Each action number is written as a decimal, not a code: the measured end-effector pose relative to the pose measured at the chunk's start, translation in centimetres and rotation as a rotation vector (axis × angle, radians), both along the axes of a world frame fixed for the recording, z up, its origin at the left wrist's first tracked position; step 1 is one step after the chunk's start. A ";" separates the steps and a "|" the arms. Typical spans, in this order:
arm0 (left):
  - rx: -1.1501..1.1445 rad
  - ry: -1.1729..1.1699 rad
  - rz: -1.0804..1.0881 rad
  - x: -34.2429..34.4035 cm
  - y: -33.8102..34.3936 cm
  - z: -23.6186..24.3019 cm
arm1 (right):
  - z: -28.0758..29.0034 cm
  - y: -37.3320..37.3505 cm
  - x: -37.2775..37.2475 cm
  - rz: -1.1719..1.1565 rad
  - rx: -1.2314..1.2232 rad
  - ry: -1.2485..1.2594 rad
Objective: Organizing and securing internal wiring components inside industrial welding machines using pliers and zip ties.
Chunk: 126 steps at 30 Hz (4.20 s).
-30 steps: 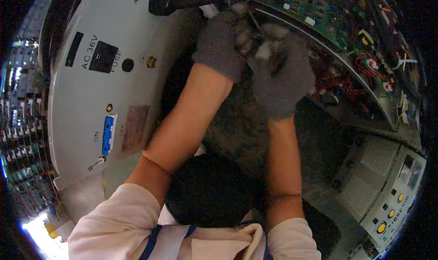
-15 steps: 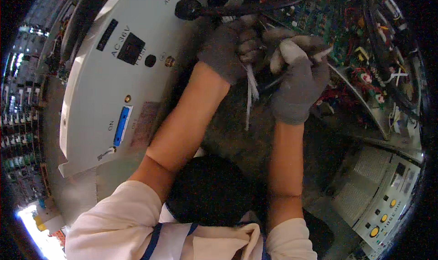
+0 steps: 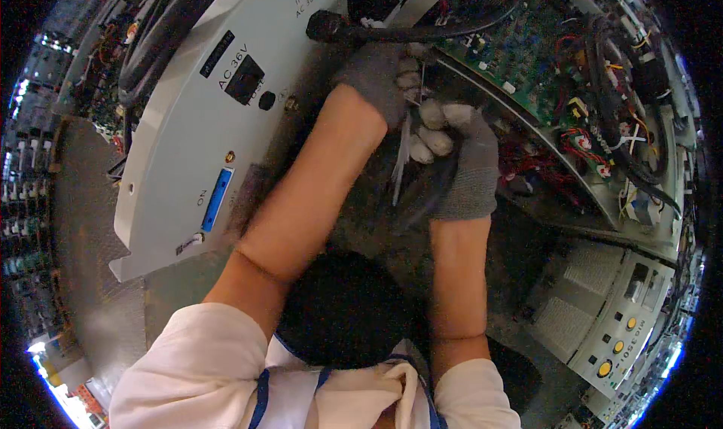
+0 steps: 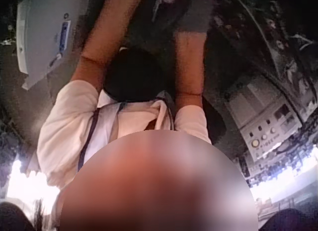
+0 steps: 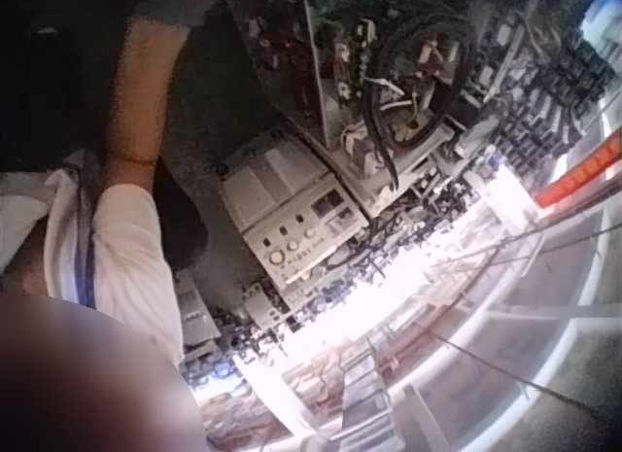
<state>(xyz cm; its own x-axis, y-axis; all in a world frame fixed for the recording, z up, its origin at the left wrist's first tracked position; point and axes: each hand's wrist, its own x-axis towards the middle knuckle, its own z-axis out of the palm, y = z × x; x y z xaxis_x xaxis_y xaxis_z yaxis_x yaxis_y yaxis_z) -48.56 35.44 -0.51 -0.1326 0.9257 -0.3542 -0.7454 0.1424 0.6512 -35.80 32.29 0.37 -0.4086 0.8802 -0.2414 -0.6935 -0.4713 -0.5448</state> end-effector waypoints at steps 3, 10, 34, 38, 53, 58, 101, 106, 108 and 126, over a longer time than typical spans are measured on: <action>0.070 0.217 0.017 0.5 -0.2 -0.9 | -0.7 -0.8 0.1 -0.037 0.021 -0.085; -0.080 0.004 -0.152 -0.9 -2.5 -0.1 | 1.0 -2.8 0.3 -0.208 0.130 -0.394; -0.039 -0.069 0.008 0.2 -5.9 -1.4 | -7.0 -1.3 0.7 -0.569 1.146 -1.925; -0.044 0.192 -0.116 0.8 -5.2 -0.8 | -5.6 0.0 -1.2 -0.465 1.049 -1.895; -0.055 0.132 -0.181 0.3 -5.8 -0.5 | -7.3 2.1 -1.7 -0.374 0.971 -1.745; -0.127 0.602 -0.290 1.5 -8.0 2.0 | -10.1 1.1 0.9 -0.452 0.879 -1.138; -0.488 1.161 -0.991 2.0 -36.7 16.4 | 17.2 -47.1 30.2 -0.718 -1.251 -1.908; -0.272 0.952 -1.111 12.1 -43.6 19.5 | 17.3 -46.8 29.3 -1.015 -1.033 -1.584; -0.279 1.041 -1.270 15.2 -44.0 18.3 | 17.7 -45.4 28.0 -0.964 -1.007 -1.546; 0.309 1.427 -1.507 24.3 -37.1 18.2 | 24.4 -67.4 44.8 0.111 -0.599 -2.166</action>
